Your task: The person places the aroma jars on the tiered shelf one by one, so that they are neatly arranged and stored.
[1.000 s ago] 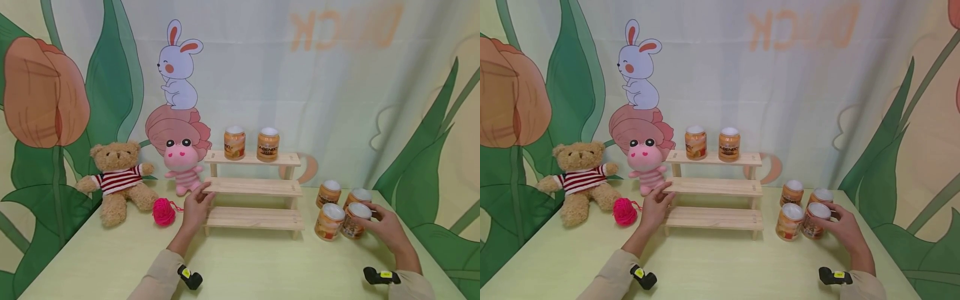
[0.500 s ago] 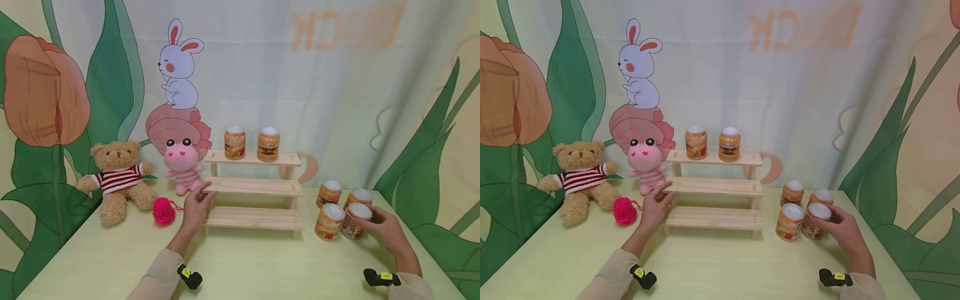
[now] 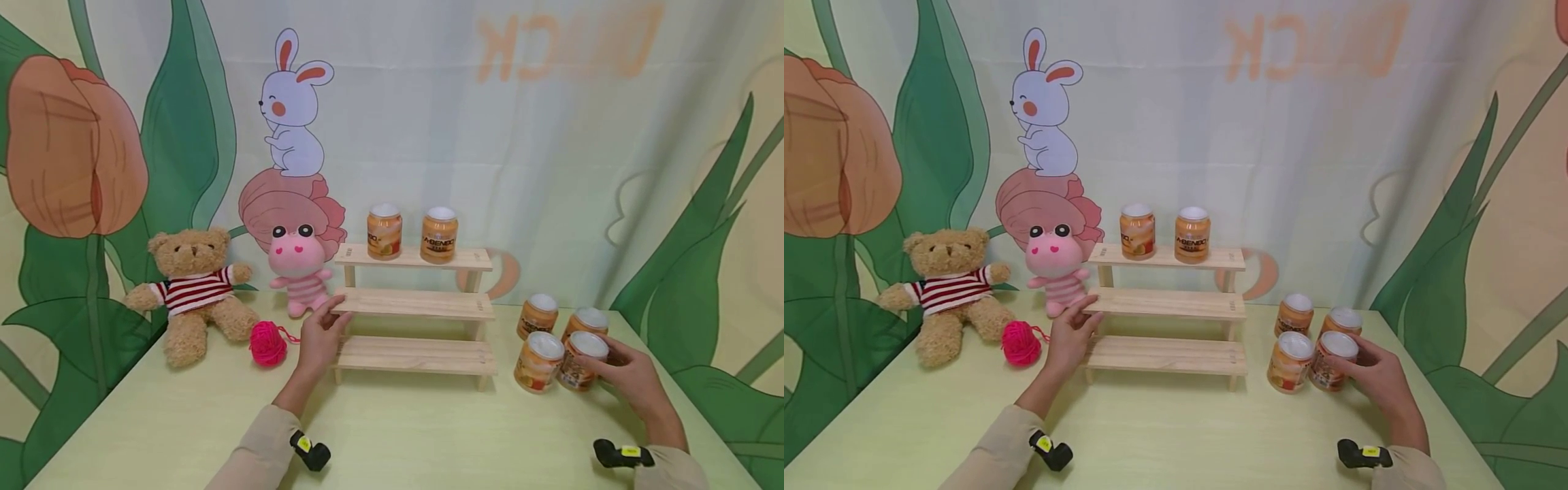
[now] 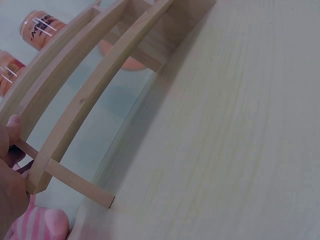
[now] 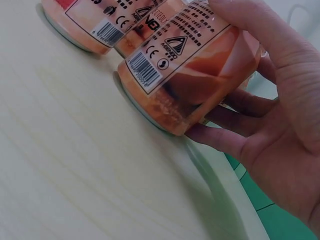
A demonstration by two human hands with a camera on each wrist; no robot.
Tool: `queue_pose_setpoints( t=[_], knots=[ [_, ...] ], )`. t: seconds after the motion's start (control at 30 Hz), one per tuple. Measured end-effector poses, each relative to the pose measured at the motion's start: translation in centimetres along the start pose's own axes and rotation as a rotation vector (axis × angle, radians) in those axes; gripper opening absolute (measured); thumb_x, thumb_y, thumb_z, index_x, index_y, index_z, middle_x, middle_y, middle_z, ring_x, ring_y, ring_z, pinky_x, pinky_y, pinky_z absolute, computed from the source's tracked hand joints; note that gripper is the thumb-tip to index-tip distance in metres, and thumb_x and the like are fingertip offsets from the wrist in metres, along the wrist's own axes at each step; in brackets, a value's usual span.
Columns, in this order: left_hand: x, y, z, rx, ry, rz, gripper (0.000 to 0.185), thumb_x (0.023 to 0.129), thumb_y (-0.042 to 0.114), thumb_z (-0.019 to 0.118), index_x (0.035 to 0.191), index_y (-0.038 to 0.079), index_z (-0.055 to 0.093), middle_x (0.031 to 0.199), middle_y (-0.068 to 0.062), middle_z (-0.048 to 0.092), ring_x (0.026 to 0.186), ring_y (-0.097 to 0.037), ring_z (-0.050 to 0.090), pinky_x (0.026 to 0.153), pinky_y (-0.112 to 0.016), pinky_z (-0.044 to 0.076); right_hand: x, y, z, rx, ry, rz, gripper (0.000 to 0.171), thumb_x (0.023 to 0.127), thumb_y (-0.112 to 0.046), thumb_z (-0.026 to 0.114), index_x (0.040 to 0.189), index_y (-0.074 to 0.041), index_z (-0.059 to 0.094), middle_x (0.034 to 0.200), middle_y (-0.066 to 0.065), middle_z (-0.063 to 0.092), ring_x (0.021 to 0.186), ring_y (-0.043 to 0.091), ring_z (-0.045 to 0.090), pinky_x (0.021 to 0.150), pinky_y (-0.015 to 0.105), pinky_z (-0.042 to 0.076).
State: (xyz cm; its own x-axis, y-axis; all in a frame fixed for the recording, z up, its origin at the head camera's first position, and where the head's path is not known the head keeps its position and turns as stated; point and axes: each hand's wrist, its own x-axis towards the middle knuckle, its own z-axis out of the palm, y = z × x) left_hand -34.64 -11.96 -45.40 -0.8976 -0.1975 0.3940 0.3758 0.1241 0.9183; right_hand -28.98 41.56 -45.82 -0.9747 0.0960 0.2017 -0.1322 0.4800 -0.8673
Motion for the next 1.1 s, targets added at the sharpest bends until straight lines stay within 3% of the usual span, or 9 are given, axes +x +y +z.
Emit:
queue_pose_setpoints(
  t=[0.3, 0.5, 0.6, 0.7, 0.8, 1.0, 1.1],
  knots=[
    [-0.2, 0.0, -0.1, -0.01, -0.004, -0.026, 0.034, 0.093, 0.007, 0.071, 0.127, 0.007, 0.068, 0.094, -0.017, 0.071, 0.083, -0.027, 0.063, 0.059, -0.018, 0.049, -0.4, -0.5, -0.1, -0.03, 0.006, 0.024, 0.079, 0.09, -0.03, 0.078, 0.149, 0.005, 0.04, 0.107, -0.023, 0.057, 0.093, -0.008, 0.056, 0.074, 0.02, 0.053],
    [-0.2, 0.1, -0.1, -0.005, -0.005, -0.032, 0.035, 0.093, 0.008, 0.071, 0.128, 0.008, 0.068, 0.096, -0.017, 0.071, 0.084, -0.03, 0.063, 0.059, -0.018, 0.05, -0.5, -1.2, -0.8, -0.085, -0.045, 0.028, 0.077, 0.09, -0.032, 0.077, 0.149, 0.002, 0.042, 0.118, -0.005, 0.063, 0.094, -0.005, 0.057, 0.075, 0.024, 0.054],
    [-0.1, 0.2, -0.2, 0.002, -0.004, -0.033, 0.036, 0.093, 0.009, 0.071, 0.129, 0.009, 0.067, 0.097, -0.017, 0.071, 0.084, -0.03, 0.063, 0.059, -0.018, 0.049, -0.5, -1.7, -1.4, -0.051, -0.057, 0.014, 0.074, 0.091, -0.027, 0.076, 0.148, 0.006, 0.042, 0.112, -0.011, 0.065, 0.093, -0.003, 0.06, 0.075, 0.027, 0.056],
    [-0.1, 0.4, -0.1, 0.019, -0.004, -0.034, 0.036, 0.093, 0.009, 0.072, 0.129, 0.01, 0.068, 0.097, -0.017, 0.071, 0.081, -0.023, 0.062, 0.059, -0.016, 0.047, -0.5, -2.4, -2.1, -0.025, -0.047, -0.014, 0.071, 0.092, -0.023, 0.076, 0.145, 0.01, 0.043, 0.105, -0.021, 0.065, 0.092, -0.003, 0.062, 0.073, 0.028, 0.057],
    [0.0, 0.4, -0.1, 0.026, -0.003, -0.031, 0.035, 0.093, 0.009, 0.072, 0.128, 0.01, 0.068, 0.096, -0.016, 0.071, 0.079, -0.016, 0.06, 0.059, -0.016, 0.046, -0.7, -3.6, -2.8, -0.051, -0.037, -0.033, 0.071, 0.091, -0.023, 0.076, 0.145, 0.01, 0.043, 0.103, -0.023, 0.065, 0.091, -0.004, 0.062, 0.072, 0.026, 0.057],
    [0.0, 0.2, -0.1, 0.002, -0.008, -0.022, 0.034, 0.093, 0.008, 0.071, 0.128, 0.008, 0.068, 0.095, -0.017, 0.071, 0.081, -0.02, 0.064, 0.06, -0.021, 0.052, -1.3, -6.0, -3.7, -0.133, 0.0, -0.046, 0.075, 0.091, -0.027, 0.077, 0.147, 0.008, 0.041, 0.104, -0.022, 0.062, 0.09, -0.011, 0.058, 0.069, 0.019, 0.052],
    [0.1, 0.0, -0.1, -0.006, -0.018, -0.031, 0.035, 0.094, 0.009, 0.071, 0.129, 0.008, 0.067, 0.096, -0.018, 0.071, 0.084, -0.024, 0.065, 0.062, -0.027, 0.056, -1.6, -6.8, -4.1, -0.098, 0.048, -0.062, 0.073, 0.09, -0.024, 0.077, 0.145, 0.01, 0.043, 0.101, -0.025, 0.063, 0.088, -0.011, 0.06, 0.068, 0.018, 0.053]
  ],
)
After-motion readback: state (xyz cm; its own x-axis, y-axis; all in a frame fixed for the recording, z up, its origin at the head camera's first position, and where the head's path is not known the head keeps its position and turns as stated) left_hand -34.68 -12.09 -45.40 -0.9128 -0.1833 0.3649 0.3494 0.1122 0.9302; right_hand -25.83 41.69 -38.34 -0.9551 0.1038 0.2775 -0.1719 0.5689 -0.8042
